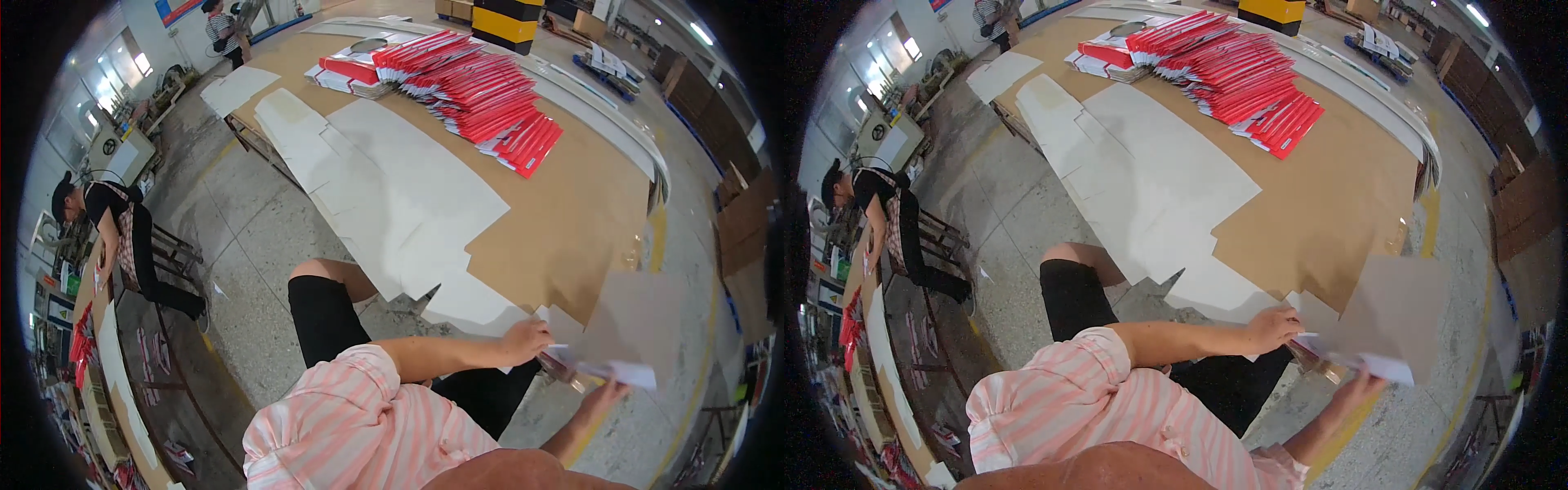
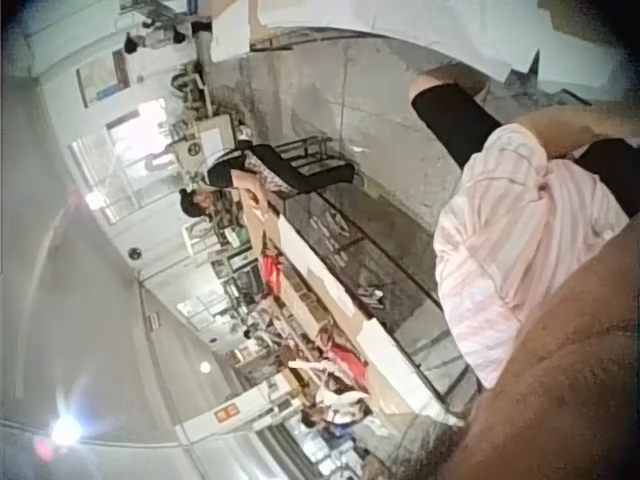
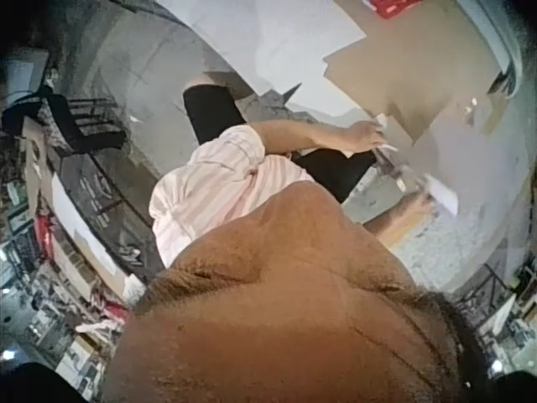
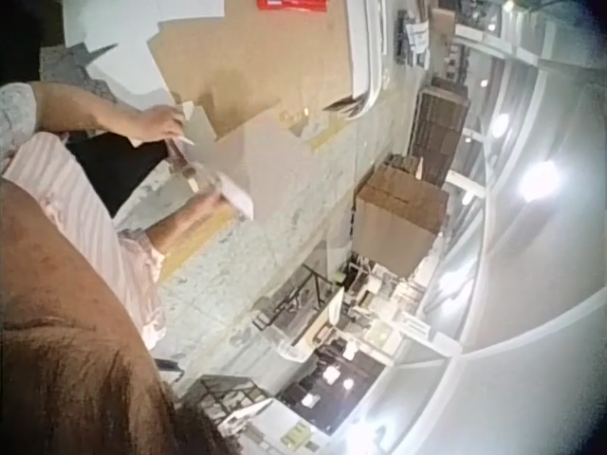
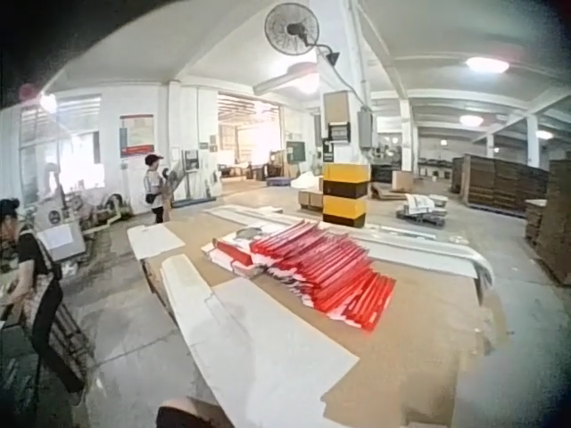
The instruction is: Folding and assembling paper or cardboard packets at a workbench in a factory setting.
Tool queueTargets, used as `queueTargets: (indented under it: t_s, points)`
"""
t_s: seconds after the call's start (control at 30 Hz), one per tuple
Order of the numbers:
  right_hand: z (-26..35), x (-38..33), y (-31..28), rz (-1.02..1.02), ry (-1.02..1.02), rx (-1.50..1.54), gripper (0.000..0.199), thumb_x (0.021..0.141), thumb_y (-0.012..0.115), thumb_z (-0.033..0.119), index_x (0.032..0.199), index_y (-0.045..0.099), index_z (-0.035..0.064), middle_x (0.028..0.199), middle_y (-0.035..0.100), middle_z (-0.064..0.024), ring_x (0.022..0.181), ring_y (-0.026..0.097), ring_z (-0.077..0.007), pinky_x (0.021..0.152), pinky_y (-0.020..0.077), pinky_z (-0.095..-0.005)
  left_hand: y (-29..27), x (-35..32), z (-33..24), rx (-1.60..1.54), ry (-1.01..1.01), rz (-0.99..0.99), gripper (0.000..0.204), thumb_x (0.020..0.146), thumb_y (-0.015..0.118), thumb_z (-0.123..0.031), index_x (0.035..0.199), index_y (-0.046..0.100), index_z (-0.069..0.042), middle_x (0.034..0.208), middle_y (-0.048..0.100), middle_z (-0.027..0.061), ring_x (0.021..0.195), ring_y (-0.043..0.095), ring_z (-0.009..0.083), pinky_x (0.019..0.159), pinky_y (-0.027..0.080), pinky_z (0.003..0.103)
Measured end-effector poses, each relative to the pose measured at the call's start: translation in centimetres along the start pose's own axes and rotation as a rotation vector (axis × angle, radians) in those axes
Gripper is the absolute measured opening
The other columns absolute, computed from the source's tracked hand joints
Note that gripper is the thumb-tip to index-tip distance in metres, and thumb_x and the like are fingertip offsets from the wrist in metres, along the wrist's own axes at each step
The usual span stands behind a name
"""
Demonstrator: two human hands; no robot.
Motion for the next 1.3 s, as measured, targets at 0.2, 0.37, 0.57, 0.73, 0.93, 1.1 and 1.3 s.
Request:
queueTargets:
  t_s: [0.2,0.37,0.57,0.73,0.93,1.1,1.3]
  points:
    - [8.0,-6.0,19.4,0.619,-0.716,-0.872,0.060,0.071,0.062,0.008,0.129,0.049,0.0055,0.124,0.053,-0.0164,0.104,0.050,-0.0345,0.093,0.0404,-0.0443,-0.7,-2.3,0.3,0.267,0.198,-0.026,0.020,0.075,0.063,-0.013,0.094,0.063,-0.005,0.109,0.057,0.0107,0.106,0.051,0.0303,0.090,0.042,0.040]
    - [4.9,-6.6,18.7,0.637,-0.597,-0.953,0.059,0.068,0.059,0.004,0.127,0.053,0.0063,0.124,0.055,-0.0139,0.101,0.051,-0.0334,0.091,0.0412,-0.0431,-8.9,-6.4,-1.7,0.408,0.292,0.219,0.030,0.079,0.061,-0.024,0.105,0.059,-0.008,0.112,0.056,0.0131,0.112,0.048,0.0285,0.097,0.036,0.043]
    - [4.1,-4.8,13.9,0.313,-0.600,-0.566,0.039,0.082,0.059,0.014,0.118,0.057,0.0006,0.113,0.061,-0.0160,0.101,0.055,-0.0364,0.093,0.0410,-0.0434,-11.2,-0.3,-2.5,0.681,0.298,0.299,0.032,0.079,0.060,-0.029,0.102,0.061,-0.007,0.092,0.061,0.0062,0.092,0.054,0.0198,0.082,0.039,0.039]
    - [4.1,-5.3,15.1,0.423,-0.582,-0.629,0.046,0.075,0.062,0.009,0.120,0.057,0.0032,0.113,0.062,-0.0134,0.101,0.054,-0.0357,0.091,0.0427,-0.0418,-9.5,5.0,1.4,0.826,0.135,0.407,0.034,0.077,0.060,-0.031,0.094,0.063,-0.002,0.084,0.061,0.0060,0.083,0.054,0.0207,0.075,0.040,0.036]
    - [4.5,-6.9,19.3,0.614,-0.609,-0.956,0.059,0.066,0.064,0.006,0.124,0.054,0.0075,0.121,0.056,-0.0094,0.098,0.051,-0.0317,0.086,0.0423,-0.0422,-16.2,0.3,7.1,0.784,0.128,-0.183,0.032,0.075,0.064,-0.029,0.091,0.066,-0.001,0.113,0.054,0.0156,0.108,0.045,0.0326,0.097,0.030,0.051]
    - [5.0,-6.7,19.0,0.606,-0.638,-1.012,0.060,0.066,0.067,0.010,0.125,0.053,0.0081,0.123,0.054,-0.0078,0.099,0.050,-0.0294,0.086,0.0415,-0.0412,-21.0,-2.8,9.1,0.779,-0.437,0.072,0.031,0.078,0.063,-0.031,0.089,0.067,-0.002,0.106,0.060,0.0132,0.106,0.048,0.0299,0.093,0.032,0.049]
    - [4.2,-7.1,19.1,0.604,-0.592,-1.064,0.059,0.067,0.067,0.010,0.124,0.053,0.0076,0.123,0.053,-0.0086,0.100,0.050,-0.0301,0.085,0.0414,-0.0413,-16.4,-1.9,7.2,0.966,0.044,0.217,0.022,0.081,0.057,-0.026,0.081,0.066,-0.007,0.091,0.061,0.0072,0.098,0.050,0.0265,0.089,0.035,0.044]
Point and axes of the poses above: each hand's wrist, its own x-axis towards the middle knuckle, its own y-axis out of the palm, z = x × y, the point moved 8 cm from there along x, towards the middle knuckle
